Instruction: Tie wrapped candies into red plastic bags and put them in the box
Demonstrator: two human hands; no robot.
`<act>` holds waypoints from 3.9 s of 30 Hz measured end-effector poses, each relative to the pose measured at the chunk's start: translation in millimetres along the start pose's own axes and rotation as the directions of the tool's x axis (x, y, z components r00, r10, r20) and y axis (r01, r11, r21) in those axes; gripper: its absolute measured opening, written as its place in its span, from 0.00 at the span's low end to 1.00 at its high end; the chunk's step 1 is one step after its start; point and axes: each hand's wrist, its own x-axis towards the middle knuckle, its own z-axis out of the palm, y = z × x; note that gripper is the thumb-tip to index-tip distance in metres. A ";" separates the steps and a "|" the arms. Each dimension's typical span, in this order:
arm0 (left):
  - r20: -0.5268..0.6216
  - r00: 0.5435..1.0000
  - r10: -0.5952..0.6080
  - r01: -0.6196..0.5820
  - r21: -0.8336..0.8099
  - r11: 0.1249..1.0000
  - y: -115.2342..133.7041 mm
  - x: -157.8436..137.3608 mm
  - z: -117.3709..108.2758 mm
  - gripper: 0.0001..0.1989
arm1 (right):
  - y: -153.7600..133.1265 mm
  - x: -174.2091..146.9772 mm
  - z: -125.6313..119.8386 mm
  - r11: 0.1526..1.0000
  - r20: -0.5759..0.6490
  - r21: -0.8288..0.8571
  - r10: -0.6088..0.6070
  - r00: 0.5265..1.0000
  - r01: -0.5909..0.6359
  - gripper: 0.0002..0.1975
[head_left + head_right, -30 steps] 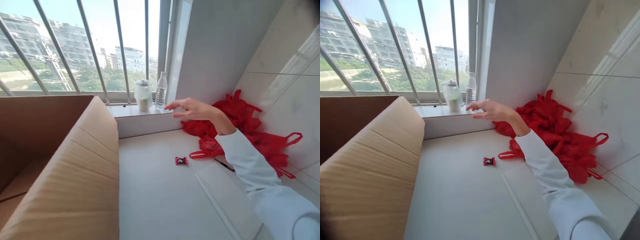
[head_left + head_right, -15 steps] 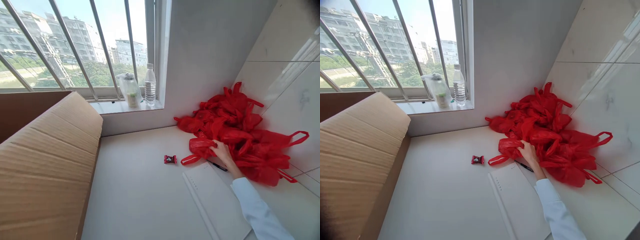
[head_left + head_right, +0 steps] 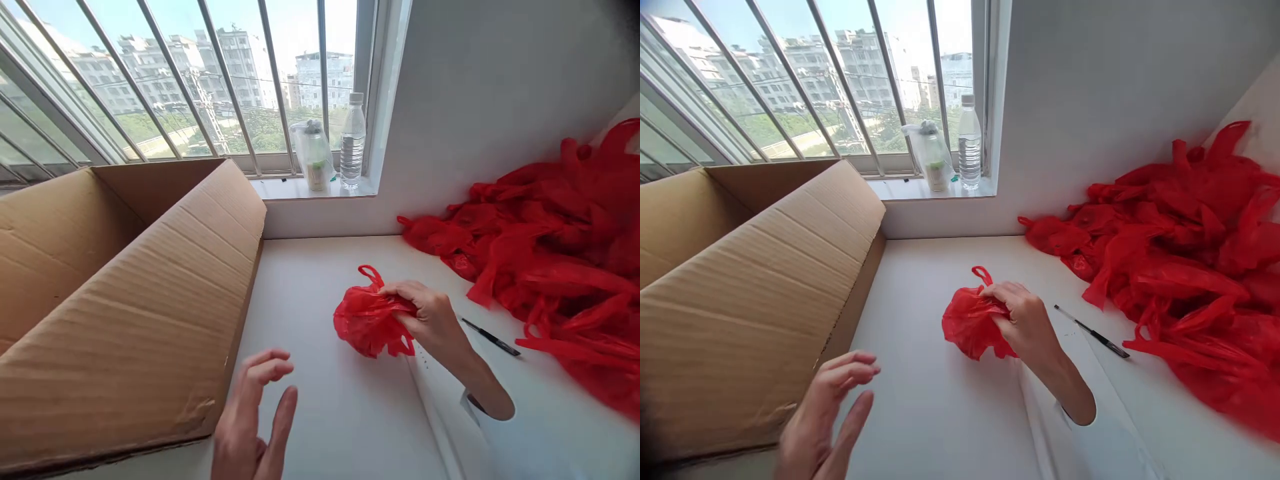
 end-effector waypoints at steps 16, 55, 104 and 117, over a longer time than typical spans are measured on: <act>0.424 0.878 -0.224 0.198 0.104 0.975 -9.6 42.0 55.6 0.15 | 8.9 -20.8 30.7 0.947 0.540 0.235 0.060 0.840 -0.219 0.19; 0.301 0.952 0.057 -0.046 -0.043 0.998 -35.0 52.9 49.1 0.10 | 27.0 -4.5 7.6 0.950 0.505 0.214 0.093 0.858 -0.228 0.07; 0.258 0.959 0.117 -0.039 -0.289 0.956 -11.0 65.6 46.8 0.06 | 9.1 -5.1 -13.4 0.861 0.237 0.322 0.328 0.915 -0.392 0.12; 0.274 0.932 0.236 -0.180 -0.215 0.960 27.6 66.2 41.4 0.05 | -17.5 -1.9 -9.0 0.983 0.358 0.158 0.028 0.933 -0.090 0.08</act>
